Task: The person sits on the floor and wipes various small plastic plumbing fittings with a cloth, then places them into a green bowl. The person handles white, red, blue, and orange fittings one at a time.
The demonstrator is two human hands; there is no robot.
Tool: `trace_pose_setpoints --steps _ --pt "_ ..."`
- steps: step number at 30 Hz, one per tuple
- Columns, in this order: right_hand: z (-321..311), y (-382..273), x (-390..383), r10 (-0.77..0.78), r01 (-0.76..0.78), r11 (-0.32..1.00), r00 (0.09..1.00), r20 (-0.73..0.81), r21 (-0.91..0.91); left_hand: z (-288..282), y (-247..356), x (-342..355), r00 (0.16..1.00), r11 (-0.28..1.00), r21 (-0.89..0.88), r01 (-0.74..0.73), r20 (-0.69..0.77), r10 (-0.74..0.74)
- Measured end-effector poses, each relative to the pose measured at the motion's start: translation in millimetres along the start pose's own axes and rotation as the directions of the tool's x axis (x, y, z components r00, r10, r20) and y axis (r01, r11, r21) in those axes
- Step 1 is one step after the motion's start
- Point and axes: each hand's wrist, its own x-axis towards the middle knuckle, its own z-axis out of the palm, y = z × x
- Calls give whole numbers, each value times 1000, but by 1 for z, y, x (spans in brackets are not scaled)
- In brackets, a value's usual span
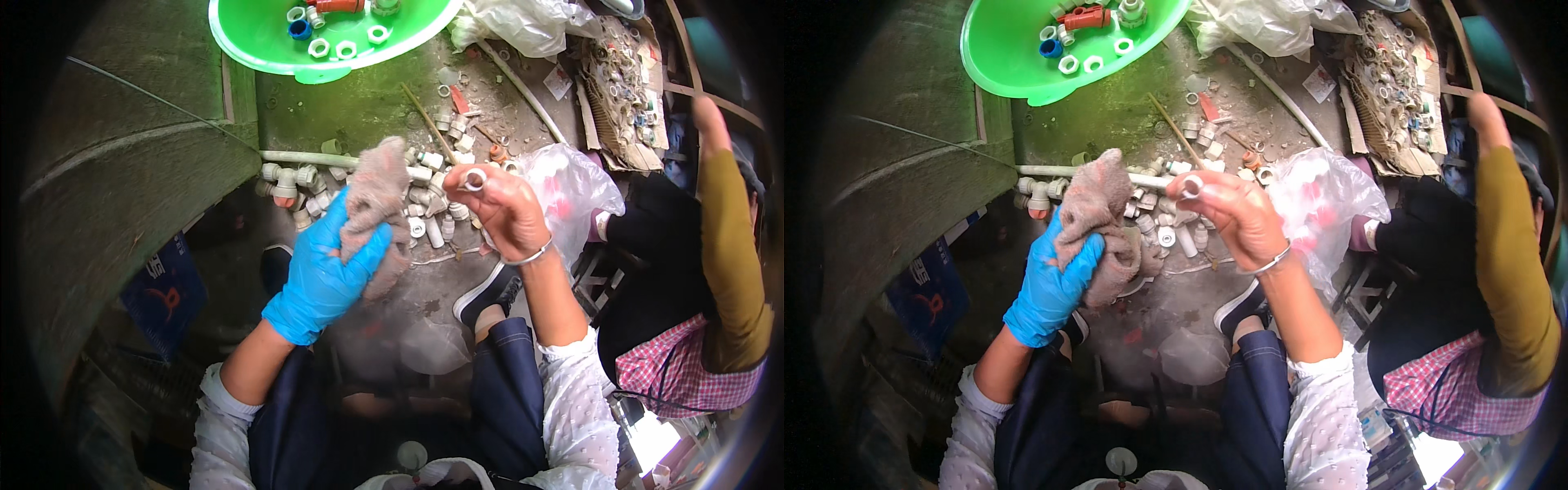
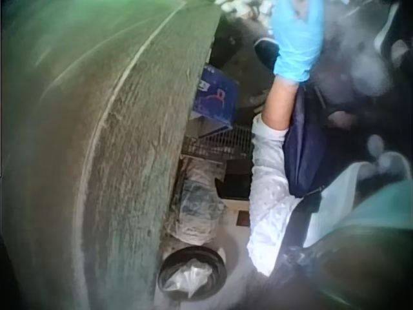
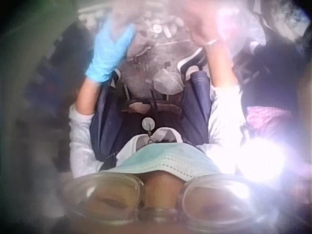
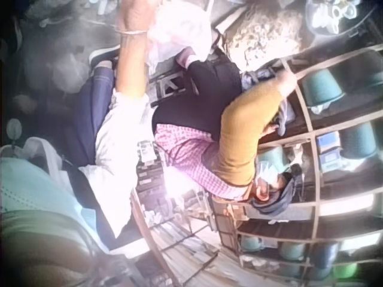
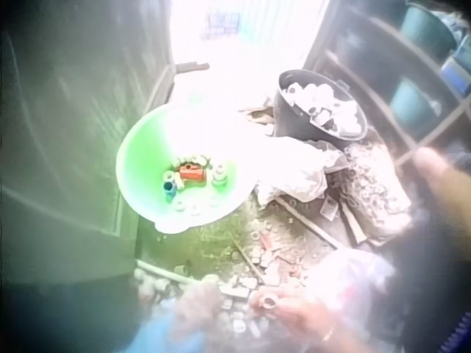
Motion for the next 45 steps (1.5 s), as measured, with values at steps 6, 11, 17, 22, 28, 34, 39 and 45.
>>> trace_pose_setpoints --steps 6,11,17,22,28,34,39,45 --pt "47 18 -16 224 -225 972 974 22 73 11 16 7 940 876 347 -334 50 339" --pt "41 16 -17 -6 -22 872 998 -55 -489 11 19 6 934 887 321 -332 -22 357" --pt "44 4 -15 -45 27 988 992 -117 -154 1 1 12 952 990 -124 -68 -303 27" --pt "47 5 -18 17 -46 916 997 -74 -400 8 10 6 955 951 100 -291 81 284" --pt "70 -47 37 -568 447 566 820 65 -693 1 -30 -1 984 986 77 151 -110 -143" --pt "29 -92 100 -741 375 128 652 163 -918 3 -29 0 980 980 -37 194 -25 -195" --pt "-51 -54 115 -696 126 15 713 80 -992 -1 -34 2 991 992 -40 122 -53 -124" --pt "-68 9 133 -560 24 -279 808 183 -960 7 -21 1 961 961 -20 276 36 -275"
